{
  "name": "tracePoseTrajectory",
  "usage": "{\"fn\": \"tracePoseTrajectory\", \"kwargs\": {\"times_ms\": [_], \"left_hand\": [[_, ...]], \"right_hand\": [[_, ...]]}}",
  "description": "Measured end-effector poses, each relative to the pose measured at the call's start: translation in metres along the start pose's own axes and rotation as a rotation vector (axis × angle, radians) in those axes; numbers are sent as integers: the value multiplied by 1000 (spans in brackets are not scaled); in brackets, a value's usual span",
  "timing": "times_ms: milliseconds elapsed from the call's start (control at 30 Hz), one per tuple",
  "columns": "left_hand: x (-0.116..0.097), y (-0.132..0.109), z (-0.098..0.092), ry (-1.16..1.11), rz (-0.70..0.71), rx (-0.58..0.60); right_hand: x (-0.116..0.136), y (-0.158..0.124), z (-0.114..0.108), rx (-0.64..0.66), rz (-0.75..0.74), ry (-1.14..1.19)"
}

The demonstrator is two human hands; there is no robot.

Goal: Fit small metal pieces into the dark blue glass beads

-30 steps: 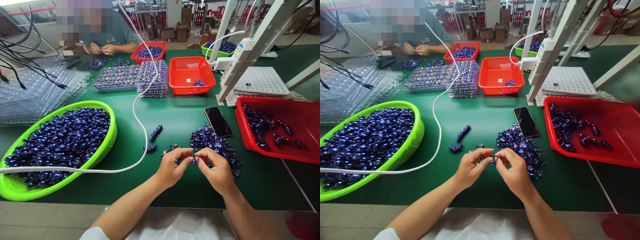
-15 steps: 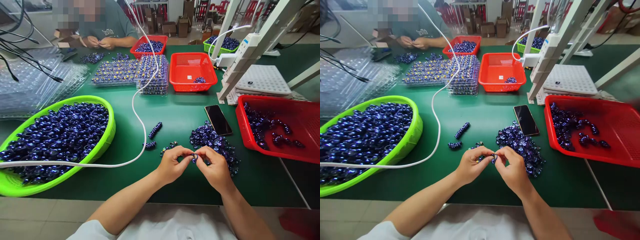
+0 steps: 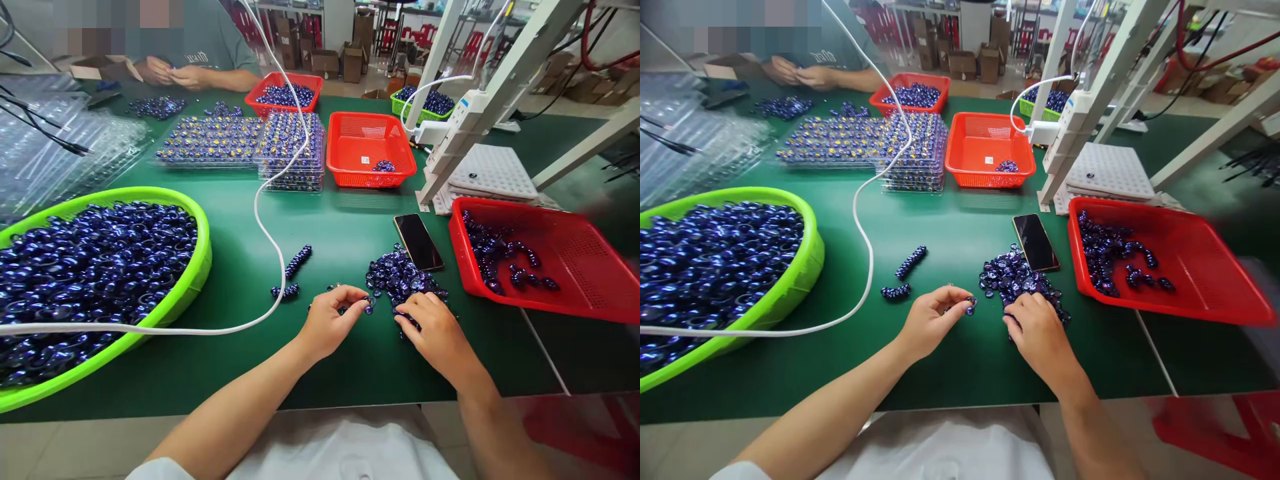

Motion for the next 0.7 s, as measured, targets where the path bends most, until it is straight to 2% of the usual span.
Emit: {"fn": "tracePoseTrajectory", "kwargs": {"times_ms": [133,233,300,400,533,600,700], "left_hand": [[0,0,0,-26,-22,-8],[-2,1,-2,-59,-46,-16],[-4,1,-4,-71,-55,-27],[-7,2,-4,-100,-65,-32],[-10,-3,5,-300,-107,54],[-11,-7,12,-399,-133,111],[-9,-10,17,-471,-173,136]], "right_hand": [[6,3,19,-29,-50,-204],[8,7,19,-68,-23,-181],[9,10,10,-105,33,-12],[7,11,-2,-137,194,351],[6,12,-1,-191,356,744],[7,13,5,-219,382,850],[11,13,13,-257,403,852]]}}
Point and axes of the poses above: each hand's wrist, its own y-axis towards the middle knuckle, its own z-axis out of the palm, x = y × z, the point moved 6 cm from there along y, towards the middle knuckle, and after that the axes turned 11 degrees about -x, right-handed, at the moved point
